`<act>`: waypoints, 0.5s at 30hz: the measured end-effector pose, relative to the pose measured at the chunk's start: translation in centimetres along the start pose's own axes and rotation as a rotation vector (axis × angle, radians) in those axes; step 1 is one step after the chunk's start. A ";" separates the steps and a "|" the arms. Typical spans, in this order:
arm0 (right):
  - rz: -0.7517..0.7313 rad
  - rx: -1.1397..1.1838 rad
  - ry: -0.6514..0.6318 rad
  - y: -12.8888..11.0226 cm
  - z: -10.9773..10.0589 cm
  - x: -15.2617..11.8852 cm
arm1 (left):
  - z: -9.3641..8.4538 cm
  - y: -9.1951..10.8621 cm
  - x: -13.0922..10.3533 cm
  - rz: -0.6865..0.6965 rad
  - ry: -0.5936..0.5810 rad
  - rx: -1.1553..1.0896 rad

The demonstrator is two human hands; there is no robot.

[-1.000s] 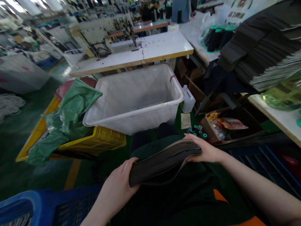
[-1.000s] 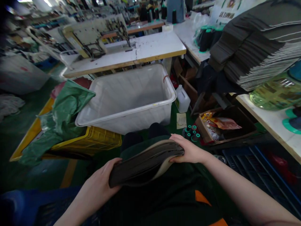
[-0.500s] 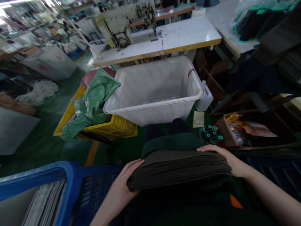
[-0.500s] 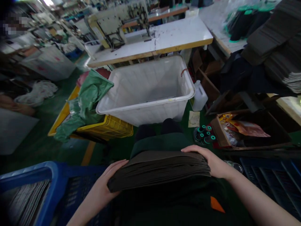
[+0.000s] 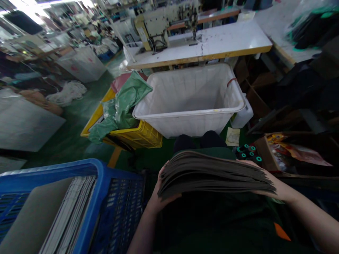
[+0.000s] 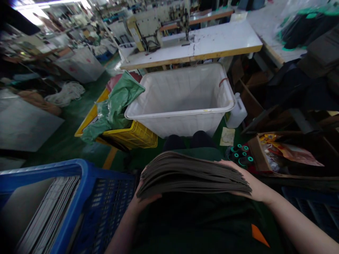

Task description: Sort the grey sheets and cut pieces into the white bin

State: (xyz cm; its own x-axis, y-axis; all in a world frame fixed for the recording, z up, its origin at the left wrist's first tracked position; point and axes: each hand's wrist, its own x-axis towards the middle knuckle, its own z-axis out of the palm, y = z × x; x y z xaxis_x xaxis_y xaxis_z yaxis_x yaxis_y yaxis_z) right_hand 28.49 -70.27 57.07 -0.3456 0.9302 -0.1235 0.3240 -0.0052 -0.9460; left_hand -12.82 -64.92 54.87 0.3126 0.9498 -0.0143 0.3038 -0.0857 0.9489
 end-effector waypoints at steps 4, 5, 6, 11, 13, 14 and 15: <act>-0.023 -0.022 0.147 1.5 0.0 0.7 | -0.4 2.3 3.1 0.001 0.049 -0.022; -0.027 -0.030 0.181 1.9 -0.5 0.6 | -0.8 2.9 3.4 0.019 0.049 -0.025; -0.041 -0.044 0.226 2.1 -1.0 0.3 | -1.2 3.6 3.4 0.057 0.045 -0.027; -0.127 -0.144 0.318 0.8 -2.8 -1.1 | -2.3 4.1 1.9 0.248 -0.025 -0.024; -0.097 -0.099 0.265 0.0 -2.0 -0.7 | -1.6 3.1 1.6 0.145 -0.070 -0.014; -0.071 -0.058 0.274 0.0 -1.4 -0.3 | -1.0 2.4 1.6 0.068 -0.087 -0.020; -0.041 -0.018 0.309 0.1 -0.7 0.1 | -0.5 1.7 1.6 -0.010 -0.092 -0.030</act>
State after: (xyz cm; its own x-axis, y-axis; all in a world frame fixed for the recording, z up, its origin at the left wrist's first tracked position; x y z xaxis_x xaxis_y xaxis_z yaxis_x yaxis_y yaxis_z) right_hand 29.16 -69.92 57.15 -0.0750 0.9971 0.0143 0.3322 0.0385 -0.9424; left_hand -12.19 -63.38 56.64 0.3913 0.9188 -0.0516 0.2812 -0.0660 0.9574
